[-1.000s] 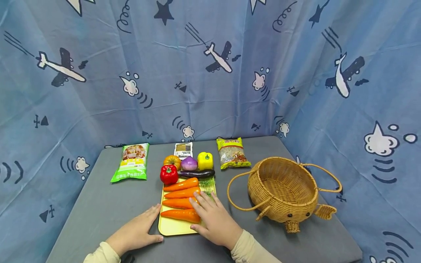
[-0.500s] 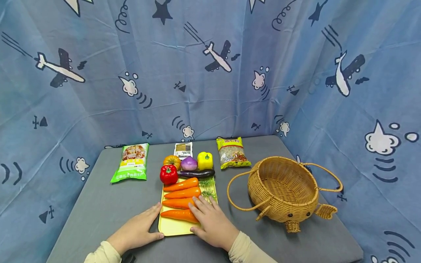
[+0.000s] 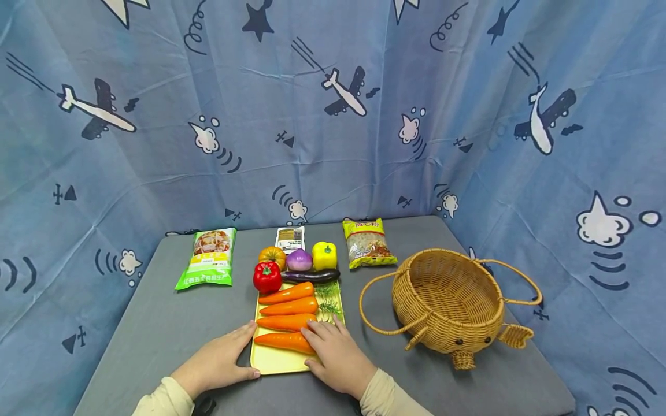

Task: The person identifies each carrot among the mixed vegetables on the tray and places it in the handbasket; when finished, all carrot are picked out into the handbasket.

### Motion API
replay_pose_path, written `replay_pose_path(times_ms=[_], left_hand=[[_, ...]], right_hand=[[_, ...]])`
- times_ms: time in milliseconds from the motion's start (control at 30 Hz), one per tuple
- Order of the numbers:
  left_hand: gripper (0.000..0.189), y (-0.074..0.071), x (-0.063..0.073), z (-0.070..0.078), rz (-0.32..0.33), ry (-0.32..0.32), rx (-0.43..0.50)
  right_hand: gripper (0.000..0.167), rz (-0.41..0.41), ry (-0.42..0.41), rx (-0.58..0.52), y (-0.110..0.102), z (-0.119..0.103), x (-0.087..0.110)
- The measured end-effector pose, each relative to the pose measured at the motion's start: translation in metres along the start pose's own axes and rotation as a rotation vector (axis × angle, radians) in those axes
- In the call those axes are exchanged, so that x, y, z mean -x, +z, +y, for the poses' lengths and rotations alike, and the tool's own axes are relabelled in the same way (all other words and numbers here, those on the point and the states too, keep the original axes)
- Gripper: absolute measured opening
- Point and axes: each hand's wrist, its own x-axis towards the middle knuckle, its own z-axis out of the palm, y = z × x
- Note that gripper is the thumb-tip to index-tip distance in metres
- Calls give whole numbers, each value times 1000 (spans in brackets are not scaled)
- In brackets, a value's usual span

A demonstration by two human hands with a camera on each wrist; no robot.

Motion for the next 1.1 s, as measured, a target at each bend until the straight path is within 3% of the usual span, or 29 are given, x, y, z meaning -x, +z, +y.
replay_pose_path(times_ms=[167,533,833,1100], left_hand=[[115,-2,-1,3,1,-25,39],[114,-2,-3,3,-10,-48,33],[112,1,-4,1,-15,-40,7],[111,-1,-4,3,-19,-47,11]], right_hand=[[56,40,-1,32,1,0,0],[49,136,-27,126,4,1,-3],[50,136,36,174,2,-1,-4],[40,161,77,152,-2,-2,-7]])
